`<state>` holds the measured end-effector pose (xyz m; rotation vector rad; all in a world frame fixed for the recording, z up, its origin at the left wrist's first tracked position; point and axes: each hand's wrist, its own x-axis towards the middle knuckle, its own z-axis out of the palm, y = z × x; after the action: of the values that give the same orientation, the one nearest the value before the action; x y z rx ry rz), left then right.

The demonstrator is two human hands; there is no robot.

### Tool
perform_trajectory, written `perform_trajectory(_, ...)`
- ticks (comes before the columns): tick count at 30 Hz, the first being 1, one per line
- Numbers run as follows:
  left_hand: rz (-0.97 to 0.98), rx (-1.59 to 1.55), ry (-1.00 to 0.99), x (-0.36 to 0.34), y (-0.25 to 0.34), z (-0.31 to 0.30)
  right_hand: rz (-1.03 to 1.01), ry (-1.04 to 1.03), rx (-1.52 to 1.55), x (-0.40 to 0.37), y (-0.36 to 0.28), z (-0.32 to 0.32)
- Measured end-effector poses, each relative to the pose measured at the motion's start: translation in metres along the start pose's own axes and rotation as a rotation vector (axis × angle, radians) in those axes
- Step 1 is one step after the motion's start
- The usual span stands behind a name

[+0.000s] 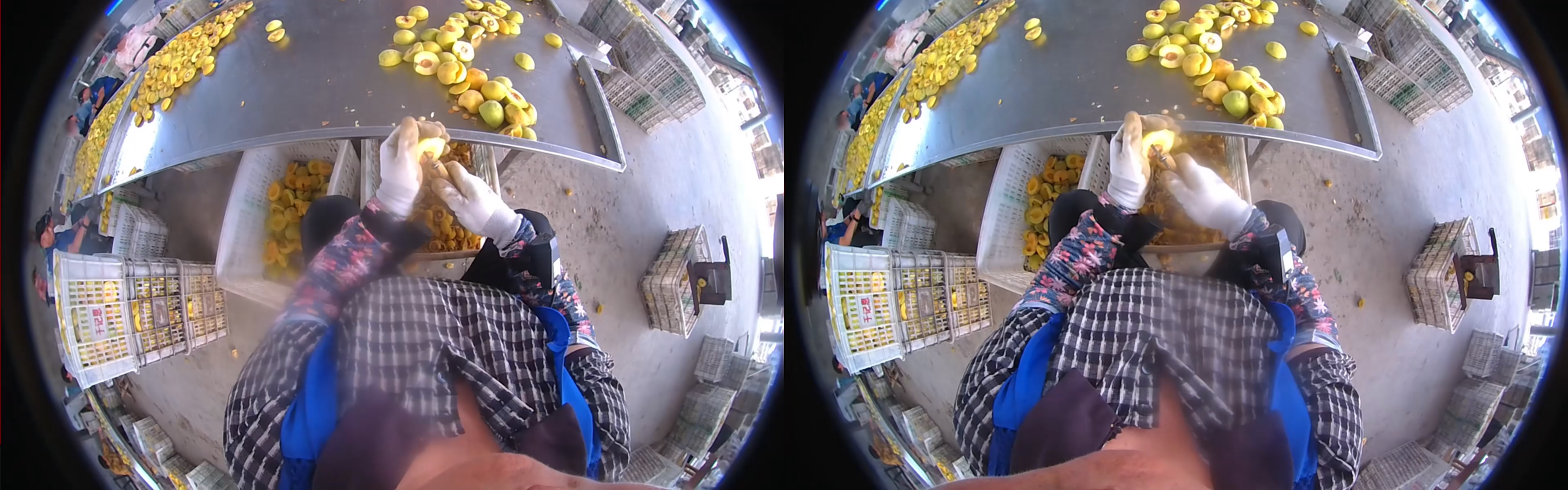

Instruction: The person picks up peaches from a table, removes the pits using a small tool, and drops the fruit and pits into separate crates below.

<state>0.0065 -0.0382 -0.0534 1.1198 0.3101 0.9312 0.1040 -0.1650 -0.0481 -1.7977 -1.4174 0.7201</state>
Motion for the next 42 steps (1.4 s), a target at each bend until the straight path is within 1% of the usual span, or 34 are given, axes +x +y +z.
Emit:
perform_trajectory(1,-0.144,-0.044,-0.026,0.001,0.009,-0.002,0.003,-0.036,-0.025,-0.003,-0.007,-0.006)
perform_trajectory(2,-0.287,-0.089,-0.055,0.003,0.016,-0.002,-0.050,-0.060,-0.033,-0.003,-0.001,-0.006)
perform_trajectory(4,-0.363,-0.087,-0.104,0.005,0.018,-0.002,-0.159,-0.110,-0.049,-0.003,0.012,-0.005)
perform_trajectory(6,-0.400,-0.057,-0.180,0.009,0.020,-0.005,0.075,-0.125,0.584,-0.009,0.009,0.007)
perform_trajectory(8,-0.477,-0.172,-0.138,0.009,0.028,0.000,0.371,-0.241,1.042,-0.017,-0.025,-0.003)
perform_trajectory(9,-0.509,-0.225,-0.115,0.008,0.031,0.003,0.382,-0.263,1.194,-0.016,-0.017,0.006)
perform_trajectory(12,-0.604,-0.413,0.011,0.008,0.024,0.009,0.388,-0.291,1.383,-0.015,-0.019,0.010)
perform_trajectory(13,-0.634,-0.480,0.060,0.009,0.021,0.009,0.334,-0.273,1.409,-0.016,-0.018,0.014)
perform_trajectory(15,-0.641,-0.636,0.222,0.015,0.009,0.002,0.227,-0.240,1.454,-0.019,-0.014,0.023)
perform_trajectory(16,-0.641,-0.715,0.306,0.017,0.006,-0.002,0.250,-0.200,1.363,-0.020,-0.014,0.023)
perform_trajectory(17,-0.566,-0.602,0.312,0.016,0.012,-0.011,0.270,-0.160,1.272,-0.021,-0.014,0.021)
perform_trajectory(18,-0.478,-0.500,0.240,0.016,0.022,-0.021,0.283,-0.114,1.182,-0.020,-0.013,0.017)
perform_trajectory(19,-0.309,-0.334,0.213,0.022,0.022,-0.042,0.298,-0.132,1.005,-0.021,-0.009,0.007)
perform_trajectory(20,-0.171,0.090,0.213,0.026,0.037,-0.062,0.145,-0.053,0.712,-0.024,0.010,0.010)
perform_trajectory(21,-0.127,0.423,0.303,0.031,0.055,-0.076,0.002,0.026,0.411,-0.025,0.039,0.021)
perform_trajectory(22,-0.085,0.747,0.276,0.042,0.051,-0.118,-0.135,0.104,0.105,-0.026,0.056,0.024)
perform_trajectory(23,-0.022,1.195,0.276,0.053,0.046,-0.163,0.079,-0.073,0.076,-0.029,0.051,0.019)
perform_trajectory(24,-0.106,1.619,0.254,0.048,0.078,-0.140,0.010,-0.058,-0.031,-0.032,0.048,0.017)
perform_trajectory(25,0.024,1.724,0.255,0.046,0.076,-0.136,-0.075,-0.018,-0.177,-0.035,0.061,0.026)
perform_trajectory(26,0.162,1.823,0.255,0.051,0.072,-0.131,-0.083,0.000,-0.240,-0.034,0.069,0.031)
perform_trajectory(28,0.167,1.487,-0.038,0.073,0.056,-0.101,-0.195,-0.010,-0.467,-0.032,0.085,0.046)
perform_trajectory(29,-0.008,1.209,-0.093,0.075,0.054,-0.060,-0.492,-0.007,-1.023,-0.029,0.095,0.054)
perform_trajectory(30,0.071,1.200,-0.223,0.085,0.035,-0.042,-0.824,0.093,-1.566,-0.026,0.107,0.061)
perform_trajectory(31,0.142,1.186,-0.337,0.096,0.015,-0.023,-0.749,0.081,-1.538,-0.023,0.122,0.071)
perform_trajectory(32,0.263,1.247,-0.444,0.105,-0.003,-0.002,-0.640,0.056,-1.403,-0.021,0.138,0.087)
perform_trajectory(33,0.270,1.282,-0.512,0.115,-0.024,0.014,-0.553,0.057,-1.273,-0.017,0.155,0.102)
perform_trajectory(34,0.339,1.344,-0.621,0.121,-0.035,0.033,-0.478,0.066,-1.137,-0.012,0.173,0.112)
perform_trajectory(35,0.310,1.350,-0.734,0.128,-0.049,0.045,-0.420,0.074,-0.979,-0.006,0.188,0.123)
perform_trajectory(36,0.388,1.403,-0.858,0.137,-0.065,0.053,-0.276,-0.039,-0.588,-0.013,0.167,0.107)
perform_trajectory(37,0.304,1.472,-0.903,0.139,-0.072,0.063,-0.119,-0.090,-0.198,-0.020,0.140,0.090)
perform_trajectory(38,0.212,1.543,-0.944,0.141,-0.077,0.071,-0.053,-0.090,-0.138,-0.024,0.134,0.084)
perform_trajectory(39,0.177,1.593,-0.947,0.145,-0.084,0.075,-0.047,-0.091,-0.184,-0.026,0.128,0.079)
perform_trajectory(41,0.164,1.642,-0.923,0.146,-0.090,0.080,-0.060,-0.081,-0.228,-0.034,0.112,0.068)
perform_trajectory(42,0.155,1.667,-0.911,0.144,-0.087,0.082,-0.026,-0.121,-0.149,-0.042,0.081,0.047)
